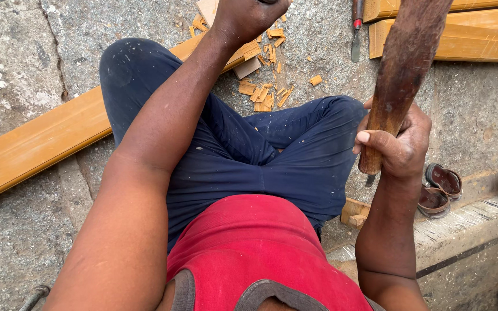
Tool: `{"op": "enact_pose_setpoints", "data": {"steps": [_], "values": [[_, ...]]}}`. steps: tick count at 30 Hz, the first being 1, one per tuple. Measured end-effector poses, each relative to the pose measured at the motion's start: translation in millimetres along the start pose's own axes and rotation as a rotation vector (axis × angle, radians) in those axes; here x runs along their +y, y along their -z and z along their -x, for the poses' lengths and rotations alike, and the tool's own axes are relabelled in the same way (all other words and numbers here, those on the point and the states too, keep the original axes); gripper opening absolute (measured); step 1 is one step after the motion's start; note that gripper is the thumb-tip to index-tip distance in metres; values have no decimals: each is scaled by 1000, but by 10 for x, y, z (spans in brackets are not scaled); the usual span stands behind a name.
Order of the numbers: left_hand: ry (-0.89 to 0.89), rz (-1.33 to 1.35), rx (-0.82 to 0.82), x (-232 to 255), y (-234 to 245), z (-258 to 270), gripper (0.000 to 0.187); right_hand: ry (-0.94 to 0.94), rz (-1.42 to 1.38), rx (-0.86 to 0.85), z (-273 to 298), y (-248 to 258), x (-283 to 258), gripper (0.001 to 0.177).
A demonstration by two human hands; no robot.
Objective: The person carves a wooden plank using a chisel and a wooden mallet while sitting on the ground.
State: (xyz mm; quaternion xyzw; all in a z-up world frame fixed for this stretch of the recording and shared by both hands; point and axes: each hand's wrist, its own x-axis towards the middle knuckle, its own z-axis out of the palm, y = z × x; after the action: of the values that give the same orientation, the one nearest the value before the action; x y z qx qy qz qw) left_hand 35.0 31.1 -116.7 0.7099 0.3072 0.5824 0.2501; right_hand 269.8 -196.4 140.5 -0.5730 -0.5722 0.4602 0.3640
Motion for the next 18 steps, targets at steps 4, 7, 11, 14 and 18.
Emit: {"op": "enact_pose_setpoints", "data": {"steps": [4,7,11,14,18], "values": [[-154,-84,45,-42,-17,-38,17,22,33,-11,-1,-25,-127,45],[47,0,15,33,15,-46,39,150,84,-56,-157,13,-296,33],[28,17,8,53,27,-78,35,262,108,19,-397,-18,-423,33],[44,98,20,94,81,-103,29,315,544,-145,-668,-322,-182,27],[10,153,131,139,169,-63,18,-336,621,-238,-850,-459,-227,47]]}}
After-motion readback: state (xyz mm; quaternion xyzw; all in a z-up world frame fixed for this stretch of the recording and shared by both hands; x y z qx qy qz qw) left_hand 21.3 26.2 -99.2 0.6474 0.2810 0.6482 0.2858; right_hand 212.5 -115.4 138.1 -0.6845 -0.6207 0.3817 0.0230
